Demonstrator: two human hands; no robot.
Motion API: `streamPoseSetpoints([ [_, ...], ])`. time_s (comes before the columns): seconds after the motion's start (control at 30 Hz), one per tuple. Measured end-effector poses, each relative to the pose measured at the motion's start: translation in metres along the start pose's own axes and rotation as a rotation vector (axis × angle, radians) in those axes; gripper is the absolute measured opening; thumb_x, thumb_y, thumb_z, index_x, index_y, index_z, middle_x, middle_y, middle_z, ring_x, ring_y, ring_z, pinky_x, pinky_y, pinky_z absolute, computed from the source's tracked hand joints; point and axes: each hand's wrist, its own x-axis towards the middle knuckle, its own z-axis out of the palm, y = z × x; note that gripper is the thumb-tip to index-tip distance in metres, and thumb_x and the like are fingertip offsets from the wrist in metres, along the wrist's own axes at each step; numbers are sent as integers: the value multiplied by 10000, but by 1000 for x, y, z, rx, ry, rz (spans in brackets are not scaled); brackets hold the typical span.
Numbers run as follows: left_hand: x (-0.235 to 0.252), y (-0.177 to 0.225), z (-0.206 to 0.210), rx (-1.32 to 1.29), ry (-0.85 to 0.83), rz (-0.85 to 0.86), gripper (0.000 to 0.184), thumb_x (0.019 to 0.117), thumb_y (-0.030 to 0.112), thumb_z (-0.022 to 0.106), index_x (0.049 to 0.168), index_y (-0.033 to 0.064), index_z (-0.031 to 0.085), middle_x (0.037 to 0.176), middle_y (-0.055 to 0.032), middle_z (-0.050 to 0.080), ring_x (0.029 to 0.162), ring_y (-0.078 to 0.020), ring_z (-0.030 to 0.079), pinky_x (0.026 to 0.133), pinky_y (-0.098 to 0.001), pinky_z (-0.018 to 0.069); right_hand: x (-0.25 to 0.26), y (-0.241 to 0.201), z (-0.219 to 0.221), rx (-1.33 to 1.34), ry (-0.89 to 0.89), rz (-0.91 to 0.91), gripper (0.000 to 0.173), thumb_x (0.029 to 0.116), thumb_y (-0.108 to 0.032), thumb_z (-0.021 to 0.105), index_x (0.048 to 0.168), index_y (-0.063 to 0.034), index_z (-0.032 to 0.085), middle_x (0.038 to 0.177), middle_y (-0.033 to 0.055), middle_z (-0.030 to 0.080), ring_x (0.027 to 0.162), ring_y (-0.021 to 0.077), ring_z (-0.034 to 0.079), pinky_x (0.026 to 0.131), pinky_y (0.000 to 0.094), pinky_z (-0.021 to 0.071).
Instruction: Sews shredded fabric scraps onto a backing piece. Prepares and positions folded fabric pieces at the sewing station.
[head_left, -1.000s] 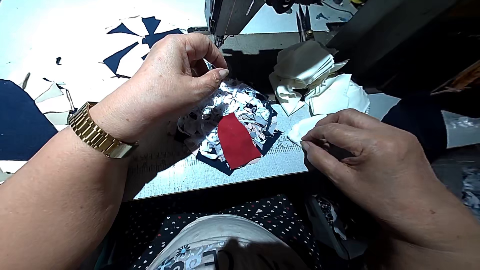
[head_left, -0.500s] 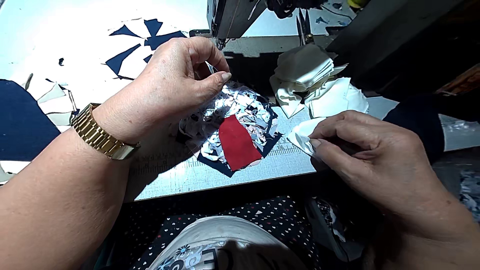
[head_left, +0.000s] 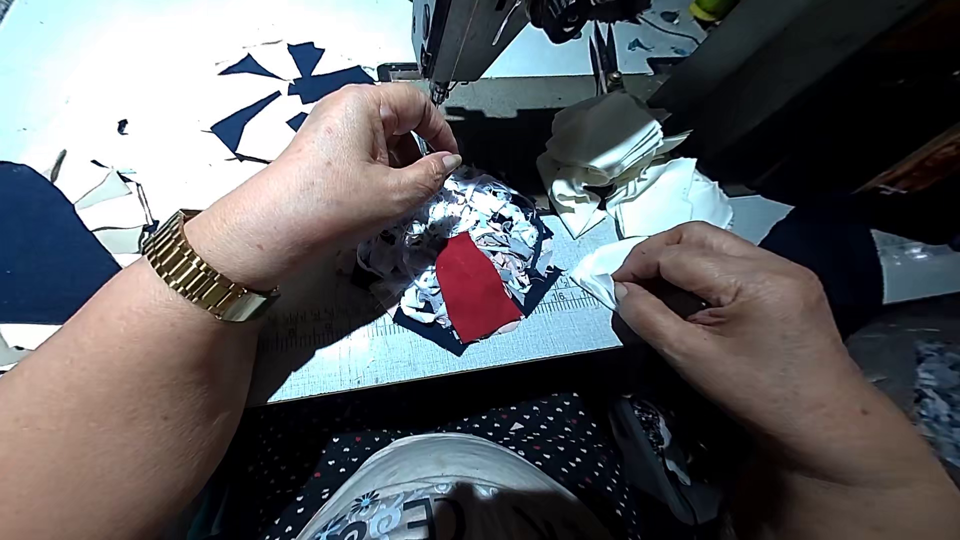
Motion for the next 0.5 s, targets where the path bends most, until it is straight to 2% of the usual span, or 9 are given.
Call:
streamPoseSetpoints([
  [0.1, -1, 1, 0, 6, -1, 0, 146, 996, 206, 641, 1111, 126, 681, 808, 70, 643, 639, 40, 569, 591, -124, 478, 0, -1, 3, -52, 9, -30, 144, 922, -127, 580, 912, -59, 706, 970, 65, 613, 799, 93, 577, 646, 220, 479],
  [0.2, -1, 1, 0, 12, 3, 14, 145, 992, 215, 645, 1101, 128, 685, 805, 75, 642, 635, 43, 560, 585, -119, 467, 0, 2, 6, -43, 17, -90, 164, 924, -86, 570, 984, -17, 706, 995, 105, 626, 847, 146, 607, 712, 264, 520],
  [0.3, -1, 1, 0, 15, -6, 20, 143, 996, 218, 646, 1101, 129, 685, 806, 73, 646, 639, 40, 567, 591, -121, 475, -2, 5, 7, -12, 30, -109, 158, 926, -74, 570, 983, -15, 705, 1003, 105, 623, 875, 137, 608, 746, 241, 522],
  [0.5, -1, 0, 0, 26, -9, 17, 149, 991, 226, 645, 1098, 130, 686, 804, 71, 649, 640, 36, 572, 594, -129, 481, -5, 7, 4, 19, 31, -117, 217, 920, -70, 537, 982, -11, 736, 1026, 109, 630, 877, 103, 603, 726, 194, 505],
])
